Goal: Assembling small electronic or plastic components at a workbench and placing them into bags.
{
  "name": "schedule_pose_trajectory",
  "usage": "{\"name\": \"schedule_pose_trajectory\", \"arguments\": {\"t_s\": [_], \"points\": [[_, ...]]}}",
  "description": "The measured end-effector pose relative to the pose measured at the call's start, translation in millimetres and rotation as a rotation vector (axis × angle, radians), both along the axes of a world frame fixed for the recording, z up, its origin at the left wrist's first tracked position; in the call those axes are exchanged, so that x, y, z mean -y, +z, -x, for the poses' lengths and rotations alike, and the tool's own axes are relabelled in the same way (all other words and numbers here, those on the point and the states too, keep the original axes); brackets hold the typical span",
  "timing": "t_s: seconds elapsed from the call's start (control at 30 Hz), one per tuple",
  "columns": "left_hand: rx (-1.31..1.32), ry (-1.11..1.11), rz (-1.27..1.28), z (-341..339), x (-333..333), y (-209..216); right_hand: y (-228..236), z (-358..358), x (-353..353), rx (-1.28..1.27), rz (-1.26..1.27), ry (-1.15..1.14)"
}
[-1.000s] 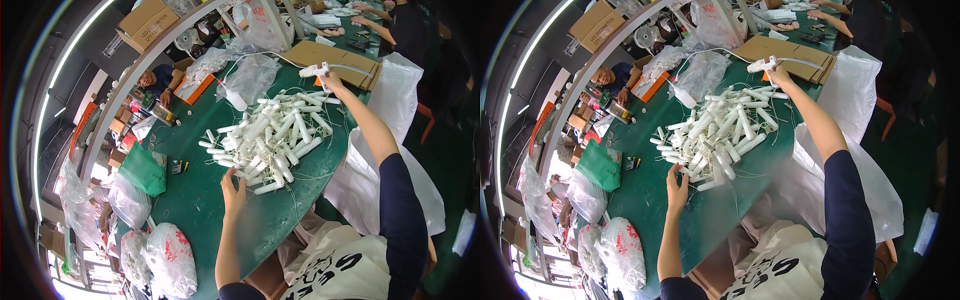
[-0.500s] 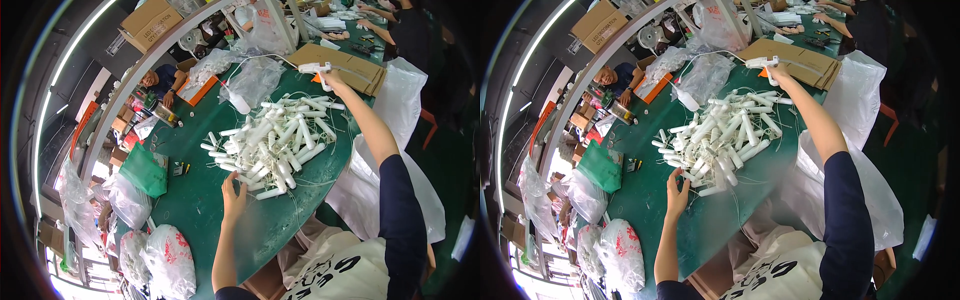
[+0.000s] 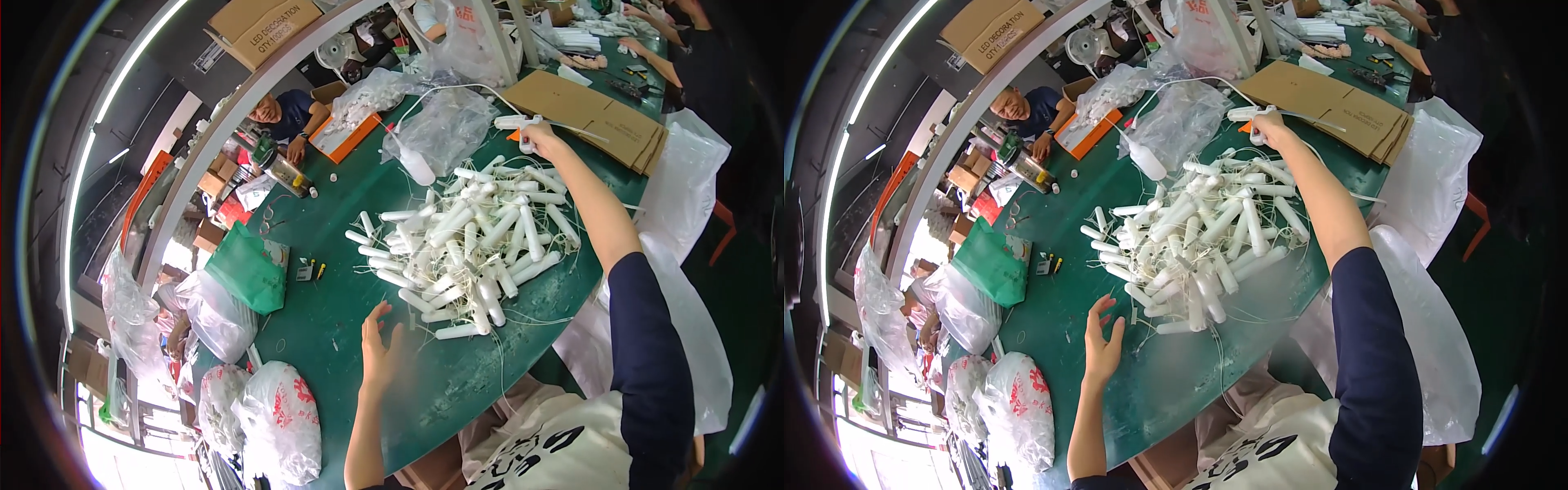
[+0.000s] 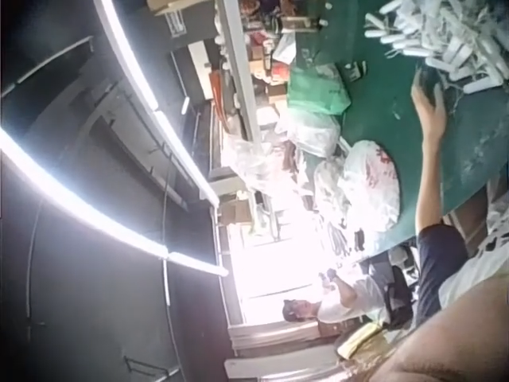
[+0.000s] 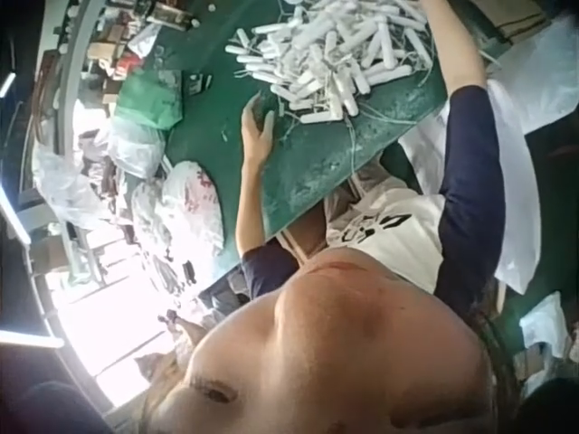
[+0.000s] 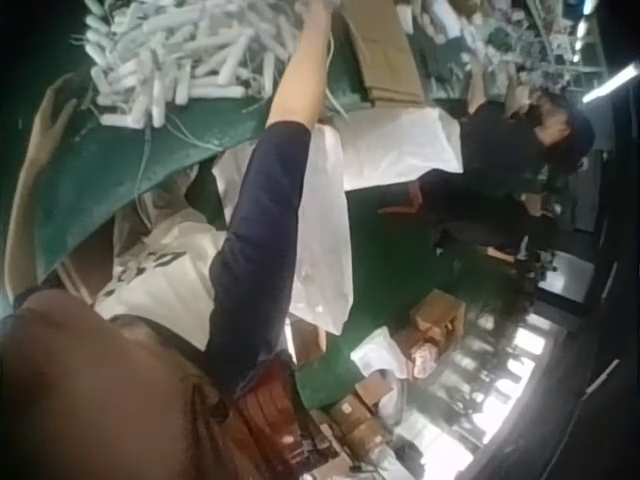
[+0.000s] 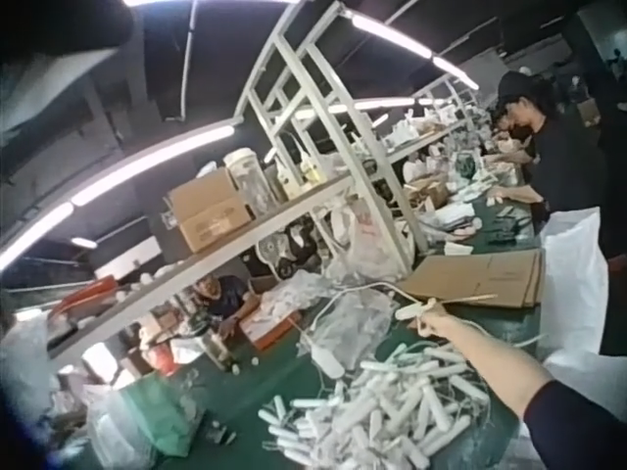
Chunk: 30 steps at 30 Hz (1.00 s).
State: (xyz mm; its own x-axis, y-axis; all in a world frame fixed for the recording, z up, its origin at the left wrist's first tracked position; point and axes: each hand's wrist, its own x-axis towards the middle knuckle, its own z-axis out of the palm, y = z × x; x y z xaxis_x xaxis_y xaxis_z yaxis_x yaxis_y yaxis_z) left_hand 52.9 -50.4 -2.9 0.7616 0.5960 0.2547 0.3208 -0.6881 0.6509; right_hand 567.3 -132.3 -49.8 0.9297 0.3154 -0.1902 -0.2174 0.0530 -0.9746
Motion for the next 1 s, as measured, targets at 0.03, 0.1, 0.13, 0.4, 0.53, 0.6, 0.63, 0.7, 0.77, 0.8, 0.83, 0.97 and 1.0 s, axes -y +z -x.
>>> {"name": "schedule_pose_trajectory", "arguments": {"t_s": [0.03, 0.1, 0.13, 0.4, 0.53, 0.6, 0.63, 0.7, 0.77, 0.8, 0.83, 0.97, 1.0], "points": [[0.001, -0.009, 0.0, -1, 0, -1, -4, -5, -3, -0.003, 0.004, -0.005], [0.003, -0.025, -0.001, -3, 3, 0, -10, -21, -5, 0.125, 0.205, -0.13], [0.005, -0.027, -0.004, -2, 4, 0, -12, -22, 0, 0.124, 0.206, -0.134], [-0.005, -0.04, -0.008, 11, 10, 0, 36, 48, 36, 0.332, 0.724, -0.029], [0.009, -0.041, -0.016, 14, 12, 2, 27, 41, 42, 0.43, 0.882, -0.018], [0.013, -0.04, -0.012, 15, 12, 2, 26, 40, 41, 0.378, 0.917, 0.065], [0.017, -0.038, -0.011, 16, 13, 2, 25, 39, 41, 0.323, 0.947, 0.148], [0.02, -0.042, -0.018, 16, 14, 3, 19, 43, 41, 0.347, 0.966, 0.202], [0.021, -0.042, -0.027, 17, 16, 4, 14, 57, 47, 0.408, 1.096, 0.081], [0.017, -0.036, -0.042, 19, 16, 4, 19, 64, 52, 0.418, 1.121, 0.087], [0.012, -0.031, -0.057, 20, 17, 5, 18, 63, 55, 0.42, 1.119, 0.091], [0.017, -0.037, -0.059, 24, 20, 6, 19, 55, 75, 0.461, 1.099, 0.1], [0.024, -0.039, -0.044, 23, 21, 8, 18, 54, 79, 0.481, 1.129, 0.136]]}}
